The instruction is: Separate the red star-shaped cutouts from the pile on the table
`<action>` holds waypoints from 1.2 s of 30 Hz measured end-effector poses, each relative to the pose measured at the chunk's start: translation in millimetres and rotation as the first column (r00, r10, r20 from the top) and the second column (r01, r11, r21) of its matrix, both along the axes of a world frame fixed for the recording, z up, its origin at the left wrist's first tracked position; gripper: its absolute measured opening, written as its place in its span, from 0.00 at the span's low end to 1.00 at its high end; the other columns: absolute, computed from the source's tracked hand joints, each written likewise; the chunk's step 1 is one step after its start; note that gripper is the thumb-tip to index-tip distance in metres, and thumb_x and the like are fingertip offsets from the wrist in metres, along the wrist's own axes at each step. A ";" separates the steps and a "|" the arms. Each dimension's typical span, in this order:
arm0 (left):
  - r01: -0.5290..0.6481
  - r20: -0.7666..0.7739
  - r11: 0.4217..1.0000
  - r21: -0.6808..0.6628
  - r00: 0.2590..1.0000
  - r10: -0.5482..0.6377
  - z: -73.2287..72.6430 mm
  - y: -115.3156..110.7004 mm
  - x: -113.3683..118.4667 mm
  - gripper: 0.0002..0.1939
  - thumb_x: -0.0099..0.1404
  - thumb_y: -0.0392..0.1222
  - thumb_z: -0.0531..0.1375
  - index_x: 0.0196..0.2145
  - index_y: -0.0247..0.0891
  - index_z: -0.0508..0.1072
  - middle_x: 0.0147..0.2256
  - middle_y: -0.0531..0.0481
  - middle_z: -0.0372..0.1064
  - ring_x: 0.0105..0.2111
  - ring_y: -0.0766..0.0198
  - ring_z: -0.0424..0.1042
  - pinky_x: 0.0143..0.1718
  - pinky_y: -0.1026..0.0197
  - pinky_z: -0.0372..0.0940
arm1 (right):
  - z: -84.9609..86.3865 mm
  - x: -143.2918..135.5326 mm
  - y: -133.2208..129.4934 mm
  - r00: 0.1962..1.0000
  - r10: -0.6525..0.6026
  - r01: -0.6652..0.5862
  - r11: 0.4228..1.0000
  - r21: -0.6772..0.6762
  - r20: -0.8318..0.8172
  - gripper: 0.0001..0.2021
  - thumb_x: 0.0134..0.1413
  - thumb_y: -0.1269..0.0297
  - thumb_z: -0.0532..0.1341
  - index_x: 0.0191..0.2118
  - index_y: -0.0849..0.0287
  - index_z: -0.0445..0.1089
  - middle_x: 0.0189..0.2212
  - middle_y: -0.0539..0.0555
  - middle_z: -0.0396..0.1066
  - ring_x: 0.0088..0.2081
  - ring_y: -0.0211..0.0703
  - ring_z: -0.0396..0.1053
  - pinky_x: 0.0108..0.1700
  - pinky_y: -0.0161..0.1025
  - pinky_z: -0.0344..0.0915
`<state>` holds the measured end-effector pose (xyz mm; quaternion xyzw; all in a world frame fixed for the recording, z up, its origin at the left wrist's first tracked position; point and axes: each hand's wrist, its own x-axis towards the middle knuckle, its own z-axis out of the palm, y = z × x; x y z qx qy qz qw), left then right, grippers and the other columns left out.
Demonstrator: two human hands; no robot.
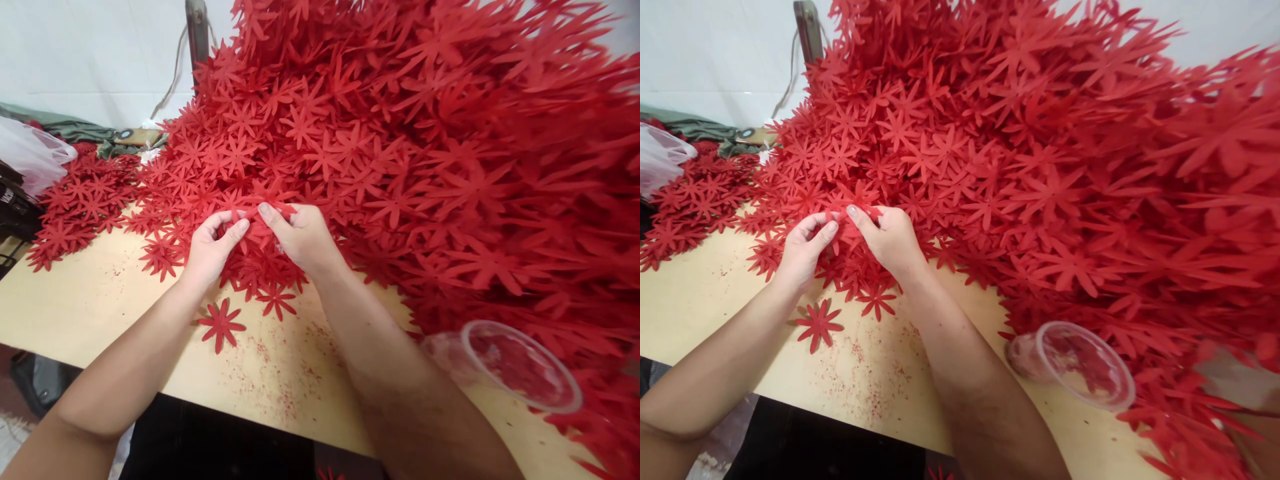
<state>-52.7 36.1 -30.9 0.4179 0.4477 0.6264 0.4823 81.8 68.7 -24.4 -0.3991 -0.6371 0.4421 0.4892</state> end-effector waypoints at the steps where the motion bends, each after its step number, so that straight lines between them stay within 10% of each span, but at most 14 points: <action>1: 0.011 -0.008 1.000 0.002 1.000 -0.011 0.6 -0.6 0.2 0.16 0.45 0.47 0.70 0.29 0.37 0.74 0.26 0.56 0.70 0.27 0.73 0.66 0.33 0.68 0.63 | 0.7 -1.1 -0.8 0.999 0.037 -0.037 0.999 -0.002 0.000 0.21 0.47 0.44 0.60 0.22 0.60 0.64 0.18 0.46 0.56 0.22 0.30 0.52 0.24 0.33 0.52; 7: 0.008 0.048 1.000 -0.009 0.999 -0.007 -0.4 -0.8 0.0 0.16 0.43 0.46 0.71 0.23 0.37 0.69 0.21 0.58 0.66 0.22 0.75 0.61 0.25 0.70 0.58 | 5.2 -3.7 -3.9 0.987 0.156 -0.156 0.988 -0.009 0.025 0.28 0.42 0.36 0.58 0.17 0.58 0.55 0.14 0.44 0.50 0.20 0.29 0.49 0.24 0.33 0.50; 13: -0.089 0.057 0.993 -0.073 0.994 0.093 -1.3 5.0 -8.2 0.17 0.48 0.47 0.68 0.21 0.38 0.63 0.15 0.61 0.54 0.15 0.76 0.52 0.15 0.69 0.47 | -3.9 12.6 14.0 0.986 -0.167 0.168 0.985 0.034 -0.029 0.18 0.47 0.50 0.63 0.21 0.59 0.63 0.18 0.46 0.59 0.22 0.31 0.56 0.28 0.34 0.58; 19: -0.041 0.063 0.999 -0.014 0.997 0.041 -4.0 6.3 -8.2 0.09 0.52 0.41 0.64 0.24 0.38 0.66 0.19 0.59 0.62 0.20 0.75 0.60 0.23 0.70 0.58 | 3.6 13.9 10.6 0.936 -0.322 0.262 0.908 0.327 0.145 0.11 0.46 0.58 0.65 0.35 0.58 0.74 0.43 0.58 0.73 0.49 0.47 0.68 0.55 0.49 0.61; 27: 0.046 -0.031 0.995 0.093 0.999 -0.044 -5.8 5.8 -6.3 0.16 0.48 0.36 0.66 0.36 0.38 0.70 0.28 0.57 0.68 0.26 0.74 0.64 0.32 0.69 0.62 | -2.7 -12.0 -2.6 0.987 0.128 -0.143 0.976 -0.167 -0.094 0.12 0.40 0.61 0.68 0.30 0.61 0.69 0.29 0.51 0.73 0.30 0.36 0.70 0.38 0.38 0.68; 36: 0.079 0.061 0.996 -0.030 0.995 -0.077 -1.2 2.3 -7.9 0.12 0.55 0.36 0.57 0.38 0.38 0.72 0.28 0.53 0.70 0.28 0.70 0.68 0.33 0.66 0.65 | -3.5 1.4 8.9 0.987 -0.154 0.154 0.988 -0.018 -0.034 0.16 0.52 0.55 0.60 0.20 0.58 0.58 0.15 0.44 0.56 0.19 0.30 0.53 0.24 0.33 0.52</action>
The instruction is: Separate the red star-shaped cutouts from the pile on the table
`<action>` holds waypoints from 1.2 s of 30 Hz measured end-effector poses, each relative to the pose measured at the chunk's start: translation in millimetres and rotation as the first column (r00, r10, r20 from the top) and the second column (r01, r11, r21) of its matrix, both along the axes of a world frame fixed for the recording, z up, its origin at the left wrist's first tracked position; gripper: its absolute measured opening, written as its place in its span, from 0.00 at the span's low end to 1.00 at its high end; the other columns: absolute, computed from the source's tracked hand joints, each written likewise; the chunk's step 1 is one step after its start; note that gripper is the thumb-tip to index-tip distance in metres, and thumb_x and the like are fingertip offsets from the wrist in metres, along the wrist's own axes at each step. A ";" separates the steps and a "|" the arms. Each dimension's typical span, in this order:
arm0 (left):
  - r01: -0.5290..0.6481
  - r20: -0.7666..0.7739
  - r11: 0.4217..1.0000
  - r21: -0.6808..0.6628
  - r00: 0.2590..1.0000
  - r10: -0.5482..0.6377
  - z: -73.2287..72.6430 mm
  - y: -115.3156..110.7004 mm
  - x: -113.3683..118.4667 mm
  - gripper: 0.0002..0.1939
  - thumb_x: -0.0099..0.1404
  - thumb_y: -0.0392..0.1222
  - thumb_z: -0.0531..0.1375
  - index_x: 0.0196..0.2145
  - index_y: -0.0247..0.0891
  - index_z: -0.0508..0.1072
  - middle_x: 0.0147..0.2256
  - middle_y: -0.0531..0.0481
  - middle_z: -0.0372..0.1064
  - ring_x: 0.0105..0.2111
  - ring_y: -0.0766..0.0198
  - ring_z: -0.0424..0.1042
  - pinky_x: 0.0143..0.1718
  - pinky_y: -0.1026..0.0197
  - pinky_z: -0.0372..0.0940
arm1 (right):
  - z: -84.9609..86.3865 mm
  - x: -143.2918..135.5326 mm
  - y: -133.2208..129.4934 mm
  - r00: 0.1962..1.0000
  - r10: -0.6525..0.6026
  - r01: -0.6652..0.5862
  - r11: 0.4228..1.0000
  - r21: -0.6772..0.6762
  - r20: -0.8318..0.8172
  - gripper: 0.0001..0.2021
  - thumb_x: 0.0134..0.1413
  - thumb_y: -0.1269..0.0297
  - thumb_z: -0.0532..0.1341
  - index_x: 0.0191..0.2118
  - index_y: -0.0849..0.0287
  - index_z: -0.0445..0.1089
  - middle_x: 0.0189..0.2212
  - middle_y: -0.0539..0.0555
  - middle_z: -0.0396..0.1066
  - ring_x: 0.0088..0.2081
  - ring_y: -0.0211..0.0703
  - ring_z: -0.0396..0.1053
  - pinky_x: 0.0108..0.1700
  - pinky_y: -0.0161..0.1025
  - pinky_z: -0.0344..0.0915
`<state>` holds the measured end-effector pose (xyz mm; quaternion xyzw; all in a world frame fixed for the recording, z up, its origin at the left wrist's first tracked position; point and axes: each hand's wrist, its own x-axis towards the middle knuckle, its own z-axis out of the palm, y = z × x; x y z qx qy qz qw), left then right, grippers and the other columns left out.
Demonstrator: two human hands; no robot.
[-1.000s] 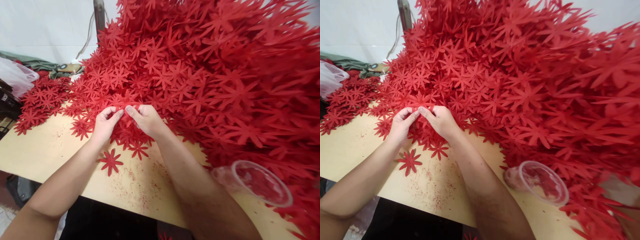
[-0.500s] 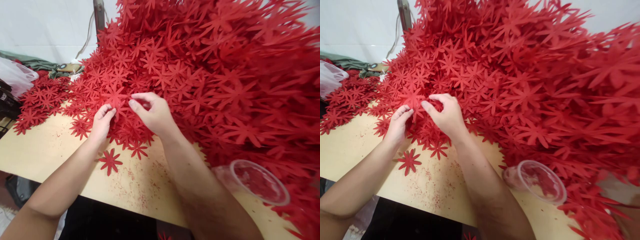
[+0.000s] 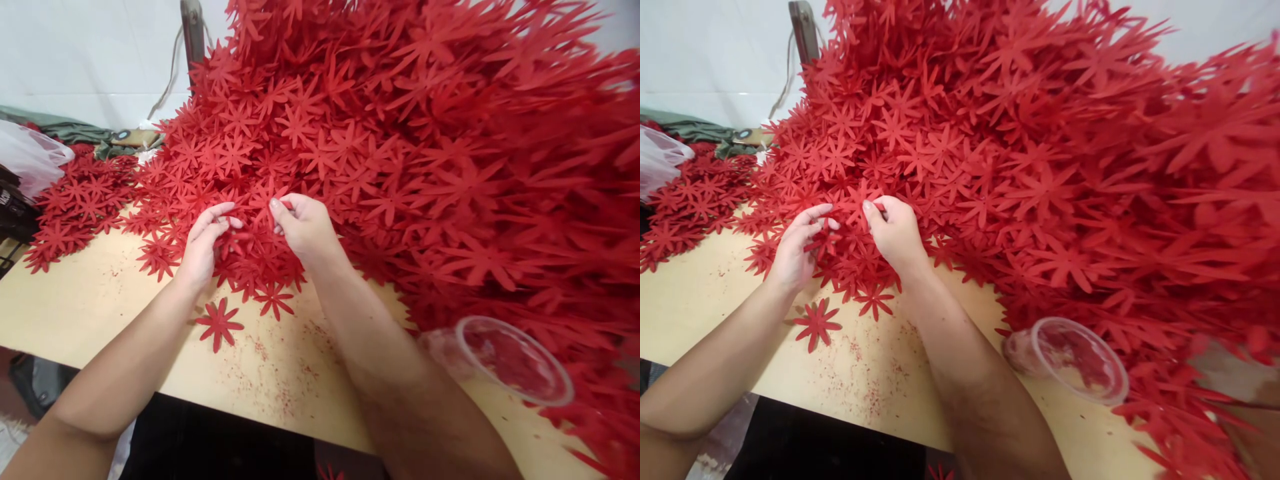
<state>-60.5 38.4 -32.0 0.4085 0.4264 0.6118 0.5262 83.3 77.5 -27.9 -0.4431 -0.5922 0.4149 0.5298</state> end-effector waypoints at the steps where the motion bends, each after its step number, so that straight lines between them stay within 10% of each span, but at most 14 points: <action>1: -0.007 0.011 1.000 -0.004 1.000 0.007 -0.2 0.2 -0.2 0.12 0.55 0.35 0.57 0.39 0.38 0.72 0.29 0.53 0.71 0.29 0.70 0.69 0.35 0.66 0.65 | -0.9 0.6 0.7 0.999 -0.026 0.026 1.000 0.017 0.029 0.18 0.53 0.54 0.58 0.19 0.57 0.56 0.15 0.44 0.54 0.19 0.30 0.52 0.24 0.34 0.51; 6: -0.001 0.010 0.999 0.038 1.000 0.001 -4.7 3.1 1.3 0.14 0.51 0.33 0.63 0.38 0.38 0.73 0.30 0.55 0.72 0.32 0.72 0.70 0.40 0.68 0.64 | -9.9 2.3 3.7 0.950 -0.167 0.130 0.980 0.149 0.266 0.18 0.57 0.57 0.53 0.19 0.55 0.48 0.17 0.46 0.52 0.22 0.34 0.50 0.29 0.36 0.54; 12: -0.057 0.047 0.998 0.012 0.997 0.056 -7.2 4.4 1.3 0.16 0.49 0.42 0.69 0.37 0.38 0.74 0.31 0.54 0.71 0.31 0.73 0.68 0.38 0.69 0.64 | -5.7 1.6 -1.3 0.869 -0.346 0.227 0.914 0.337 0.353 0.14 0.47 0.59 0.61 0.38 0.60 0.62 0.44 0.62 0.63 0.38 0.44 0.64 0.40 0.44 0.64; 18: -0.046 0.108 0.998 0.034 0.993 0.042 -7.7 5.5 0.2 0.15 0.49 0.42 0.69 0.36 0.39 0.75 0.31 0.55 0.71 0.31 0.74 0.67 0.37 0.69 0.63 | 8.0 -14.0 -22.5 0.934 0.065 -0.084 0.996 0.039 0.353 0.18 0.45 0.48 0.63 0.34 0.58 0.66 0.32 0.54 0.71 0.33 0.41 0.68 0.39 0.43 0.66; 24: -0.011 0.104 0.997 0.075 0.995 0.003 -4.7 3.5 2.7 0.16 0.54 0.51 0.65 0.35 0.38 0.76 0.33 0.52 0.73 0.34 0.70 0.70 0.40 0.66 0.65 | -5.3 -17.9 -17.2 0.956 0.275 -0.275 0.961 -0.022 0.101 0.10 0.46 0.63 0.63 0.36 0.60 0.67 0.33 0.53 0.72 0.34 0.38 0.71 0.41 0.39 0.67; 36: -0.004 0.002 0.999 0.035 1.000 0.004 -2.7 -2.1 4.2 0.19 0.48 0.47 0.69 0.37 0.38 0.74 0.34 0.54 0.71 0.33 0.72 0.67 0.37 0.68 0.64 | -0.2 -10.5 -10.1 0.974 0.019 -0.039 0.996 0.081 0.227 0.14 0.54 0.62 0.56 0.20 0.58 0.55 0.16 0.44 0.53 0.21 0.30 0.50 0.27 0.35 0.49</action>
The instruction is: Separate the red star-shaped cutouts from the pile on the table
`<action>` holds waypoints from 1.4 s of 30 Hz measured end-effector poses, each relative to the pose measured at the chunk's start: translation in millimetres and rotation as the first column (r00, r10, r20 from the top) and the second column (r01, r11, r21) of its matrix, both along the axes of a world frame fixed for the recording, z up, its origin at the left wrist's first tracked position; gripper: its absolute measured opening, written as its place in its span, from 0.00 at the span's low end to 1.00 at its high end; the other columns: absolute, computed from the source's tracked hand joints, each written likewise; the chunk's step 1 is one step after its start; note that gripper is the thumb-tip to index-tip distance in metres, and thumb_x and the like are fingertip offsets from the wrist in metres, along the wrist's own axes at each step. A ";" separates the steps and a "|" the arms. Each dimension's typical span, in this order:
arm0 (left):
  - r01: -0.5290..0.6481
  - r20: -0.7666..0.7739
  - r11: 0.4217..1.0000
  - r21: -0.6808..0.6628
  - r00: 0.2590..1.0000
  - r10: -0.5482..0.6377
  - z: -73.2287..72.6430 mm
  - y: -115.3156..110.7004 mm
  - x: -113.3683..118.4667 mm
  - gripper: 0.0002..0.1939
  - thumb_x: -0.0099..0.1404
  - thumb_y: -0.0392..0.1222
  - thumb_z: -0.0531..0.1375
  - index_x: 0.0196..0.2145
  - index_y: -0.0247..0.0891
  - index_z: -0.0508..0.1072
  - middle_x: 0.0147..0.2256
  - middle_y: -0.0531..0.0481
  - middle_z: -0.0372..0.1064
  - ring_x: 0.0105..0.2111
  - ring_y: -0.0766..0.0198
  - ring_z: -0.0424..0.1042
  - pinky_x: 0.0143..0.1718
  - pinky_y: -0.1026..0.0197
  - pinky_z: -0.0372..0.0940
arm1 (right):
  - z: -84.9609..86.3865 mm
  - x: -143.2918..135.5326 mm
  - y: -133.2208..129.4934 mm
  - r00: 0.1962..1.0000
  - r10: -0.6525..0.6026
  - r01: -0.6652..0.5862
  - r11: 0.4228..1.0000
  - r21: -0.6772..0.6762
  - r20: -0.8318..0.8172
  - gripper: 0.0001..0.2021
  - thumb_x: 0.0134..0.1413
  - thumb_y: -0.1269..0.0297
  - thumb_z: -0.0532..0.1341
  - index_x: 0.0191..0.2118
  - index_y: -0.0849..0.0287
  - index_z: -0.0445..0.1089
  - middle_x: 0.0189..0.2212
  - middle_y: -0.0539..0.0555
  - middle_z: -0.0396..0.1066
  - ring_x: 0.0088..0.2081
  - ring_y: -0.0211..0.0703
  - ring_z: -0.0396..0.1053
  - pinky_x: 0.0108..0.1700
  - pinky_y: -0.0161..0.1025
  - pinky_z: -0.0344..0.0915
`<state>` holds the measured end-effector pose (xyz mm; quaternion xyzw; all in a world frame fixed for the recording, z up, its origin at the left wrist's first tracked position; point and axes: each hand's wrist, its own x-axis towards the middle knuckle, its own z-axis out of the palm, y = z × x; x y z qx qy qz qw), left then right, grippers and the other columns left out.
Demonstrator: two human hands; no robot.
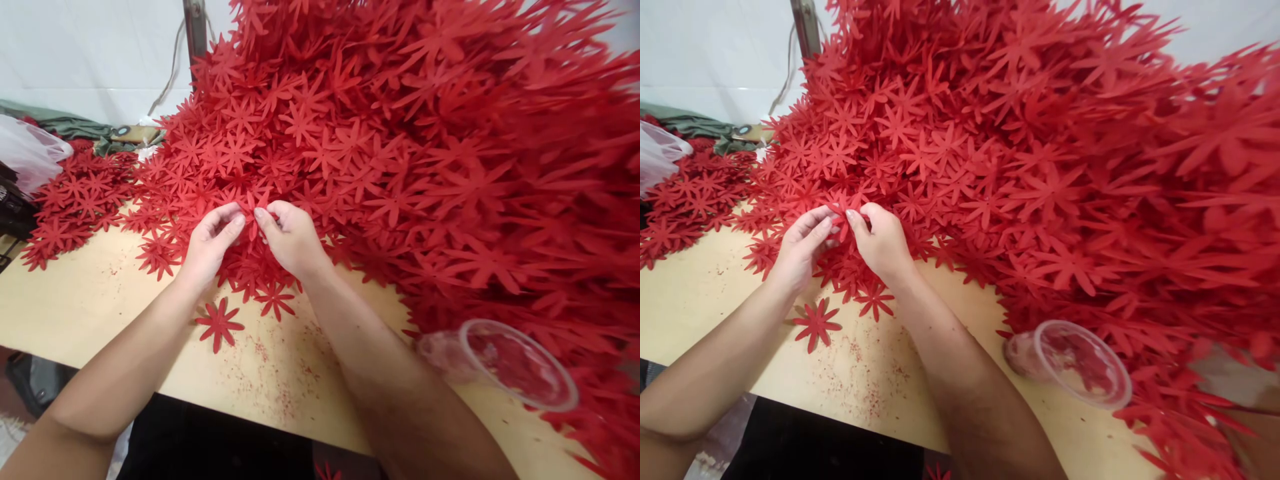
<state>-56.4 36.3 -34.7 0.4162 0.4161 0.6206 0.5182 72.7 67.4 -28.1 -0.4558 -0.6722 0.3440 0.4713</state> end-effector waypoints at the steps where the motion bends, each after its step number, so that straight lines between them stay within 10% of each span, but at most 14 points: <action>1: 0.026 0.020 1.000 -0.006 0.999 -0.025 0.4 -0.4 0.5 0.19 0.47 0.48 0.70 0.35 0.38 0.74 0.33 0.54 0.71 0.31 0.73 0.67 0.35 0.69 0.64 | 0.9 -0.3 -1.5 0.999 -0.001 0.000 1.000 0.023 0.033 0.16 0.55 0.61 0.56 0.20 0.58 0.54 0.16 0.44 0.52 0.21 0.30 0.50 0.27 0.36 0.48; 6: 0.124 0.110 0.991 -0.048 0.987 -0.118 2.3 -1.7 0.1 0.19 0.46 0.54 0.69 0.29 0.37 0.73 0.24 0.58 0.65 0.24 0.75 0.63 0.26 0.71 0.63 | 0.9 -2.8 -6.2 0.995 0.010 -0.017 0.997 0.070 0.099 0.17 0.55 0.59 0.56 0.19 0.58 0.55 0.17 0.44 0.52 0.22 0.31 0.49 0.28 0.36 0.48; 16: -0.122 0.094 0.992 0.001 0.988 0.122 0.1 4.7 1.6 0.09 0.49 0.38 0.68 0.25 0.34 0.71 0.21 0.59 0.68 0.22 0.78 0.65 0.27 0.73 0.62 | 1.4 2.4 3.6 0.929 0.285 -0.322 0.937 -0.136 -0.236 0.06 0.43 0.71 0.62 0.32 0.61 0.67 0.30 0.50 0.71 0.33 0.36 0.69 0.44 0.39 0.67; 23: -0.277 0.166 0.960 -0.041 0.945 0.280 2.9 12.5 -12.1 0.07 0.55 0.34 0.63 0.27 0.37 0.65 0.19 0.61 0.66 0.18 0.74 0.67 0.21 0.71 0.64 | 6.8 22.5 11.5 0.989 0.094 -0.100 0.993 -0.056 -0.110 0.04 0.44 0.71 0.62 0.27 0.59 0.65 0.24 0.49 0.67 0.27 0.36 0.66 0.35 0.40 0.68; 31: -0.111 0.063 0.993 -0.032 0.992 0.113 4.9 8.1 -7.4 0.07 0.51 0.34 0.65 0.25 0.33 0.69 0.18 0.55 0.70 0.18 0.73 0.67 0.20 0.71 0.61 | -2.0 19.9 15.7 0.981 -0.195 0.192 0.965 0.176 -0.003 0.12 0.47 0.67 0.61 0.40 0.60 0.71 0.43 0.59 0.71 0.43 0.45 0.69 0.50 0.50 0.67; 42: -0.065 -0.171 0.998 -0.010 0.983 0.063 4.6 0.6 0.8 0.21 0.58 0.44 0.63 0.15 0.36 0.60 0.12 0.59 0.55 0.14 0.76 0.52 0.18 0.68 0.50 | -1.7 -5.7 -7.1 0.971 0.184 -0.202 0.973 -0.112 -0.152 0.17 0.42 0.55 0.67 0.37 0.59 0.70 0.37 0.56 0.74 0.41 0.45 0.72 0.48 0.47 0.69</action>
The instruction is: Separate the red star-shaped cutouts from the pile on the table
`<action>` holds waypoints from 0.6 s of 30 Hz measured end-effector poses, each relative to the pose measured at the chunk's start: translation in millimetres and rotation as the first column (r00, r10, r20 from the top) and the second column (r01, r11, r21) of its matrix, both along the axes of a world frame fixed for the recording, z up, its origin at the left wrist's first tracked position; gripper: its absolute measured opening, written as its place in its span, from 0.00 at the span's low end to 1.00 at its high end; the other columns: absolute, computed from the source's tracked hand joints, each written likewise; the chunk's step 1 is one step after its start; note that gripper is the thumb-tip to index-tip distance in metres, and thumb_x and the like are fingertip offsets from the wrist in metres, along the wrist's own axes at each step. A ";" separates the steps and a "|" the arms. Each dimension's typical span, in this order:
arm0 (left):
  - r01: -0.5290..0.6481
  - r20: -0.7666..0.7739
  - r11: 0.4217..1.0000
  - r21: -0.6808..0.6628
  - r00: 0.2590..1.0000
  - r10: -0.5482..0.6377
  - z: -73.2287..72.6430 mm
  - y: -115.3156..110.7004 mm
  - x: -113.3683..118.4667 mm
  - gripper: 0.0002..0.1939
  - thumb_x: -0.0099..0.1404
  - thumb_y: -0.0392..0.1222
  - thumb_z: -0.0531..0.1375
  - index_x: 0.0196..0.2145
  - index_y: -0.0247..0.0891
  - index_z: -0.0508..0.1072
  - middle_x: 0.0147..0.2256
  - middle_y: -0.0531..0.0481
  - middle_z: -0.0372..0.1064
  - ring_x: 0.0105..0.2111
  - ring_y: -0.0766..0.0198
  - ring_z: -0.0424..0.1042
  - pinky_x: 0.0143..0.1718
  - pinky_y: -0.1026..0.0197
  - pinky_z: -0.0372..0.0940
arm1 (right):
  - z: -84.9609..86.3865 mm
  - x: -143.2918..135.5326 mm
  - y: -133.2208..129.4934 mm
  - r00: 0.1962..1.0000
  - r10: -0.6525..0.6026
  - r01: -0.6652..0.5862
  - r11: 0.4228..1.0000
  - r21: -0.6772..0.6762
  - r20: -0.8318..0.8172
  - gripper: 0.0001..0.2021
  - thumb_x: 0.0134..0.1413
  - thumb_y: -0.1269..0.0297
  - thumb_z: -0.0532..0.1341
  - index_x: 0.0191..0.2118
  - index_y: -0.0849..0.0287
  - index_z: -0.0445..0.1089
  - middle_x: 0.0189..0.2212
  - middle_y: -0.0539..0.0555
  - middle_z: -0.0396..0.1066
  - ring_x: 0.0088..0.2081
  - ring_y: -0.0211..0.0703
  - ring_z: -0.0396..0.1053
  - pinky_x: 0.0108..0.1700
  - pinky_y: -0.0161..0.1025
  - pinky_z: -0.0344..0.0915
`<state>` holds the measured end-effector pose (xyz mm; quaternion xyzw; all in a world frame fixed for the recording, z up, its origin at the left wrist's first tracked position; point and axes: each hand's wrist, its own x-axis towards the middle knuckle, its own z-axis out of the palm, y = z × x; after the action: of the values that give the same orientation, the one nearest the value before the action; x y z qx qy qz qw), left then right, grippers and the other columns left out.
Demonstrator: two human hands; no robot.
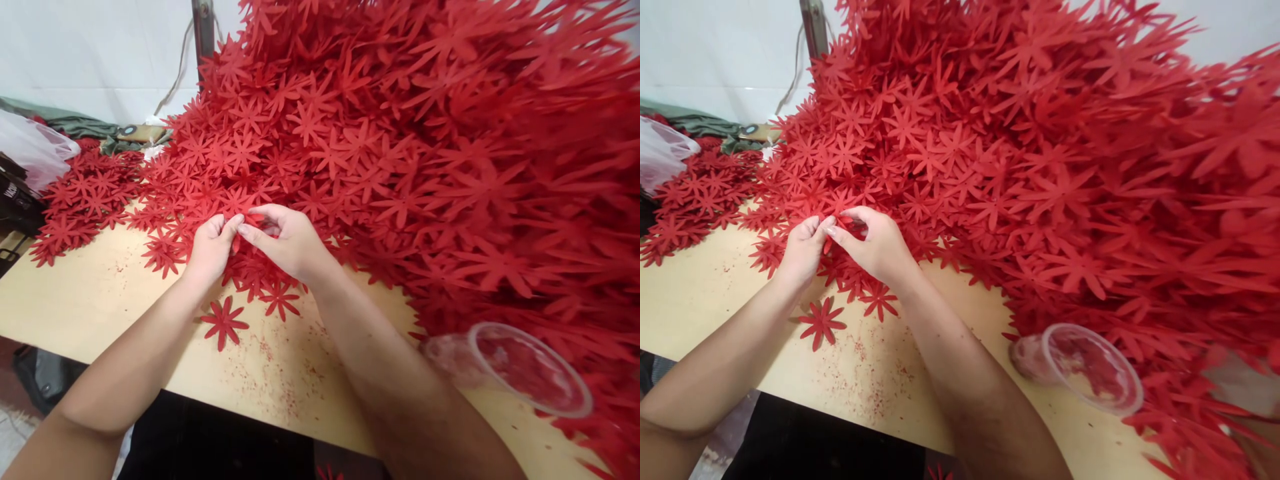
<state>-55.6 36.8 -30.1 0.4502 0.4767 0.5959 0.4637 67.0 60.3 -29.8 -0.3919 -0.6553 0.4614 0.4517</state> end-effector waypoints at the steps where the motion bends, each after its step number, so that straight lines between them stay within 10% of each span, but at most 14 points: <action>1: -0.001 -0.016 1.000 0.002 1.000 0.001 -0.9 0.2 -0.4 0.21 0.58 0.46 0.63 0.15 0.36 0.60 0.12 0.59 0.54 0.14 0.76 0.51 0.18 0.68 0.49 | -1.7 -0.6 1.0 1.000 -0.003 0.002 1.000 -0.027 -0.026 0.17 0.41 0.56 0.68 0.37 0.60 0.69 0.36 0.56 0.74 0.40 0.44 0.72 0.48 0.47 0.69; 9: 0.118 0.069 0.992 0.040 0.990 -0.120 -4.8 0.4 0.9 0.24 0.54 0.61 0.61 0.19 0.36 0.65 0.15 0.57 0.61 0.16 0.74 0.56 0.19 0.67 0.52 | -6.4 1.4 10.9 0.977 0.009 -0.015 0.999 -0.029 -0.214 0.11 0.44 0.59 0.65 0.32 0.58 0.67 0.28 0.50 0.71 0.33 0.37 0.71 0.44 0.41 0.71; 18: 0.106 0.131 0.993 -0.050 0.986 -0.099 -0.5 -0.6 2.9 0.20 0.54 0.53 0.65 0.19 0.34 0.65 0.15 0.59 0.60 0.15 0.77 0.55 0.18 0.70 0.52 | 2.6 4.1 4.9 0.966 0.163 -0.164 0.986 0.010 -0.200 0.19 0.42 0.50 0.66 0.36 0.57 0.66 0.35 0.53 0.71 0.39 0.40 0.71 0.46 0.41 0.70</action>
<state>-52.7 36.2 -30.7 0.4216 0.4388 0.5852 0.5359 71.1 65.2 -27.2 -0.2896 -0.6351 0.5362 0.4746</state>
